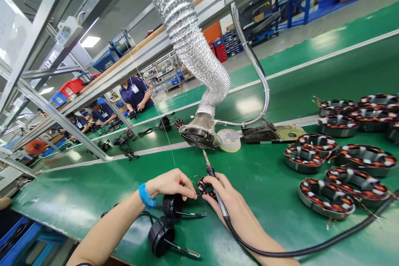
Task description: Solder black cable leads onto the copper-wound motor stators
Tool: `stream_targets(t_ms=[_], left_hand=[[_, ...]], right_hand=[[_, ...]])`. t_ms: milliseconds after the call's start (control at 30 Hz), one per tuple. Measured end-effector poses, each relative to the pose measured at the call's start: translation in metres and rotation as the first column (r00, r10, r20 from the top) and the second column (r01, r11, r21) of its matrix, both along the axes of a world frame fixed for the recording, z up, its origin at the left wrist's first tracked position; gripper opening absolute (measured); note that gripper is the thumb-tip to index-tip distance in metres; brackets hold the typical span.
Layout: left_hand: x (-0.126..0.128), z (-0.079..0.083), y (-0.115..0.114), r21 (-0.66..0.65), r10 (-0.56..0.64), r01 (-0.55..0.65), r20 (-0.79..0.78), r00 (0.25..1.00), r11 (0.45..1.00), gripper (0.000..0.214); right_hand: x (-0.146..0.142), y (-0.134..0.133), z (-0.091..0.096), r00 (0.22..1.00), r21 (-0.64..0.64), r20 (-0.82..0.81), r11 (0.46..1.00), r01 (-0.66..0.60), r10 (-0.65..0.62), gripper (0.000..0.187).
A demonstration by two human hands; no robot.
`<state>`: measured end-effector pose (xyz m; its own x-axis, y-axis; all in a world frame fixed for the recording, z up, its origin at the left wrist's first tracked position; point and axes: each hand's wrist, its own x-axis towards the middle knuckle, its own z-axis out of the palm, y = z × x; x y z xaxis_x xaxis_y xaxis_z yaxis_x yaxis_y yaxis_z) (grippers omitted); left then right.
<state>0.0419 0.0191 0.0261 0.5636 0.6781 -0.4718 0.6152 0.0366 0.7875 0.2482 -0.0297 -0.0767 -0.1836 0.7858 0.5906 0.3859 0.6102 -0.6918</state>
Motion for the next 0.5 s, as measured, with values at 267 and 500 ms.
stream_targets(t_ms=[267, 500], left_hand=[[0.025, 0.011, -0.018, 0.056, 0.123, -0.122, -0.006, 0.992, 0.991, 0.024], [0.028, 0.015, -0.019, 0.521, 0.192, -0.036, -0.249, 0.949, 0.853, 0.024]], right_hand=[[0.0, -0.002, 0.003, 0.999, -0.005, -0.041, 1.0, -0.028, 0.028, 0.019], [-0.001, -0.003, 0.002, 1.0, -0.005, 0.005, 1.0, -0.015, 0.015, 0.02]])
